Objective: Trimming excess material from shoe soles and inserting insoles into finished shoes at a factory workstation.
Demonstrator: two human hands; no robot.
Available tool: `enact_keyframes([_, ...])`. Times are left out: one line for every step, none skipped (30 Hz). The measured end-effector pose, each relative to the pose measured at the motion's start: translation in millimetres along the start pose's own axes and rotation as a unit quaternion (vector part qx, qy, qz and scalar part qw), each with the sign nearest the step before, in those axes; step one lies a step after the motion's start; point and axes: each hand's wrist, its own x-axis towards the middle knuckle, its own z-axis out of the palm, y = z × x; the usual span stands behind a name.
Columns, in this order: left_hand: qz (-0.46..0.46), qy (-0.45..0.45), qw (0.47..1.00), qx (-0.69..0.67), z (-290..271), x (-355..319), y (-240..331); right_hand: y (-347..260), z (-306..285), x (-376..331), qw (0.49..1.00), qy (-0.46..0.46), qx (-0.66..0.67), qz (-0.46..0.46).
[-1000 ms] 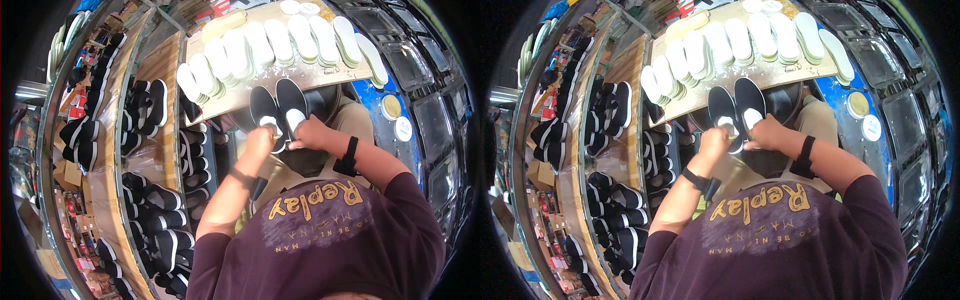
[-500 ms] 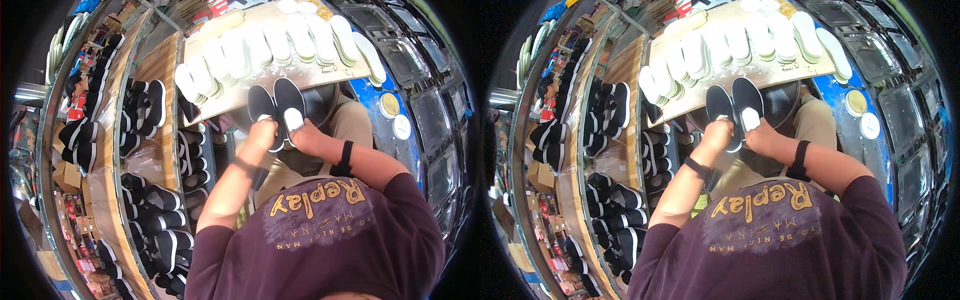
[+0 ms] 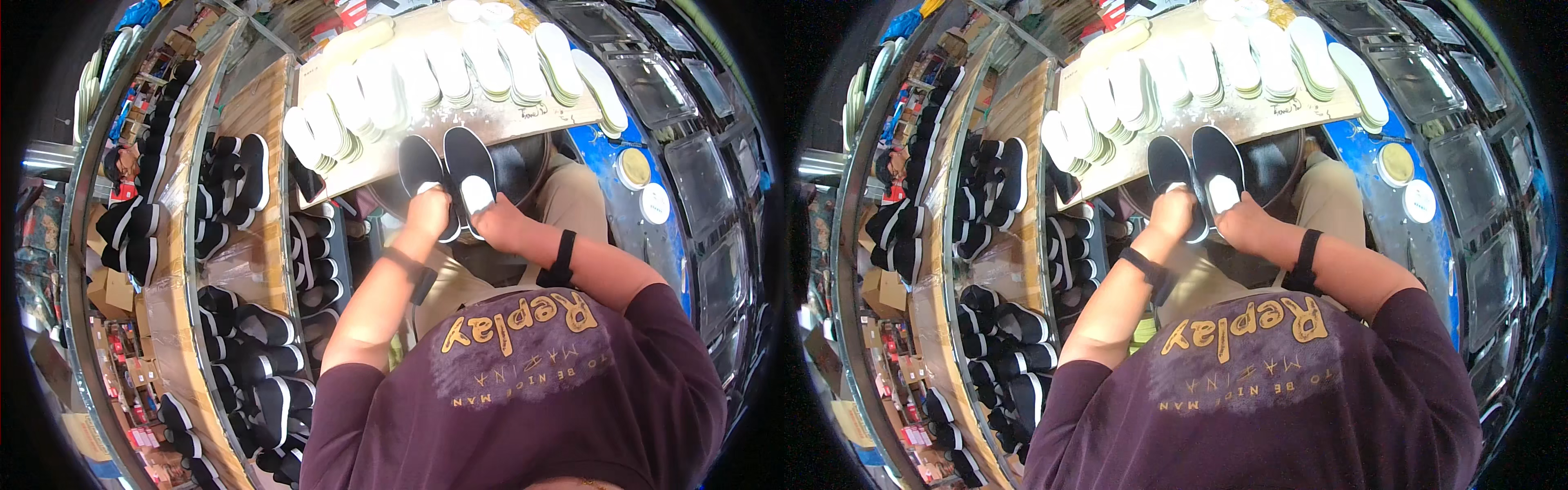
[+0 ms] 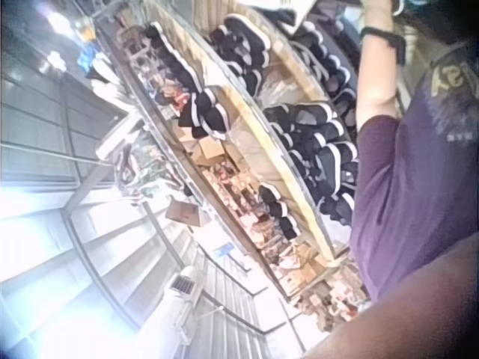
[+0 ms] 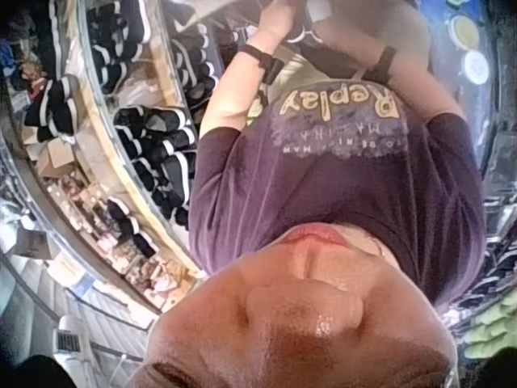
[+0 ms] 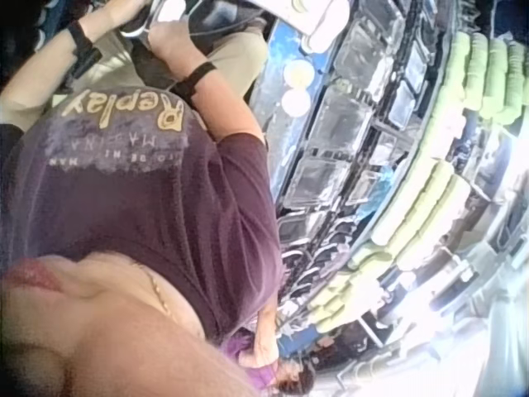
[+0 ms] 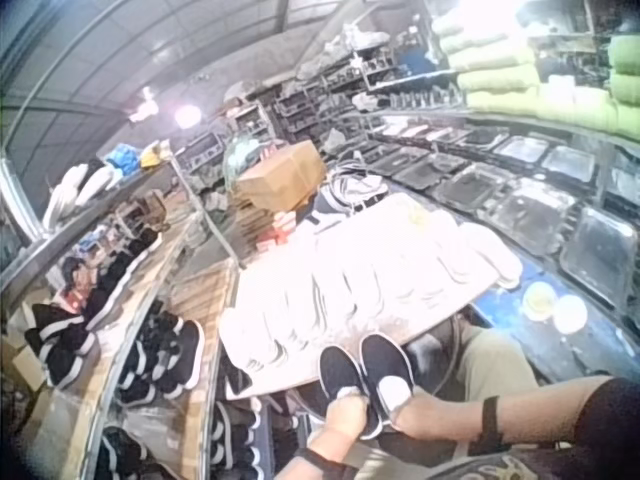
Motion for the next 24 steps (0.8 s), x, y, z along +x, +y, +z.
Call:
enact_keyframes([-0.012,-0.077,0.996,-0.037,1.8,0.8,-4.8,-1.1,0.0,0.0,1.0,0.001,0.0,-0.002])
enact_keyframes([-0.024,-0.154,0.985,-0.075,3.6,0.2,-9.4,-2.6,0.0,-0.4,1.0,-0.006,0.017,0.003])
enact_keyframes([-0.021,-0.153,0.985,-0.074,-0.2,3.5,-11.0,-0.3,-0.1,-1.1,0.999,-0.013,0.031,0.011])
enact_keyframes([-0.043,-0.222,0.957,-0.179,-5.1,6.0,-14.5,0.3,0.3,-2.8,0.999,-0.011,0.03,0.013])
enact_keyframes([-0.064,-0.289,0.913,-0.281,-9.4,8.3,-17.0,-0.2,0.9,-5.2,0.999,-0.008,0.032,0.018])
enact_keyframes([-0.041,-0.231,0.936,-0.263,-3.4,-0.3,-24.3,-2.1,0.2,-5.3,0.999,-0.003,0.036,0.019])
enact_keyframes([-0.043,-0.229,0.937,-0.261,1.4,-6.3,-28.3,-3.3,0.6,-4.0,0.999,-0.001,0.036,0.016])
enact_keyframes([-0.021,-0.231,0.948,-0.218,6.5,-11.3,-31.5,-4.7,0.9,-2.6,0.999,0.019,0.031,0.013])
enact_keyframes([0.001,-0.233,0.956,-0.177,10.8,-15.1,-31.1,-6.6,2.5,-2.6,0.999,0.037,0.026,0.011])
enact_keyframes([0.005,-0.211,0.977,-0.007,6.5,-9.0,-13.0,-5.1,3.8,-4.3,0.999,0.035,0.027,0.012])
enact_keyframes([0.006,-0.211,0.977,-0.008,0.0,-3.8,1.6,-3.3,4.9,-5.8,0.999,0.029,0.03,0.022])
enact_keyframes([-0.023,-0.198,0.98,0.026,-4.3,-1.2,10.3,-3.5,4.4,-6.3,0.999,0.025,0.032,0.029])
enact_keyframes([-0.052,-0.184,0.98,0.059,-10.1,1.4,16.0,-3.6,3.7,-7.7,0.999,0.025,0.031,0.026])
enact_keyframes([-0.026,-0.193,0.979,0.066,-16.8,5.1,18.2,-3.2,2.9,-9.9,0.998,0.024,0.042,0.031])
enact_keyframes([-0.031,-0.188,0.979,0.068,-17.1,4.8,16.8,-1.3,0.7,-8.2,0.998,0.026,0.05,0.034])
enact_keyframes([-0.09,-0.183,0.979,0.031,-16.1,2.9,17.6,-1.8,-0.9,-10.3,0.998,0.029,0.047,0.029])
enact_keyframes([-0.149,-0.176,0.973,-0.008,-14.7,0.1,18.9,-4.2,-2.0,-15.9,0.996,0.065,0.066,0.004])
enact_keyframes([-0.17,-0.185,0.968,-0.028,-32.5,3.1,43.5,1.5,-3.1,-24.2,0.992,0.098,0.084,-0.007])
enact_keyframes([-0.199,-0.187,0.961,-0.04,-44.3,-0.1,58.3,1.5,-14.6,-27.5,0.992,0.1,0.083,-0.01])
enact_keyframes([-0.147,-0.169,0.973,-0.051,-45.7,-13.5,62.7,-2.0,-35.2,-29.2,0.986,0.119,0.119,-0.001])
enact_keyframes([-0.095,-0.15,0.982,-0.063,-43.9,-23.8,67.6,-4.7,-53.1,-31.8,0.979,0.134,0.157,0.007])
enact_keyframes([-0.071,-0.205,0.975,-0.039,-38.3,-27.4,70.9,-3.7,-62.8,-35.2,0.972,0.164,0.168,0.016])
enact_keyframes([-0.049,-0.26,0.964,-0.017,-30.6,-29.1,74.4,-1.1,-49.4,-36.5,0.931,0.305,0.202,0.003])
enact_keyframes([-0.076,-0.235,0.969,-0.017,-12.3,-26.9,76.8,-2.3,-63.9,-38.1,0.931,0.283,0.23,0.023])
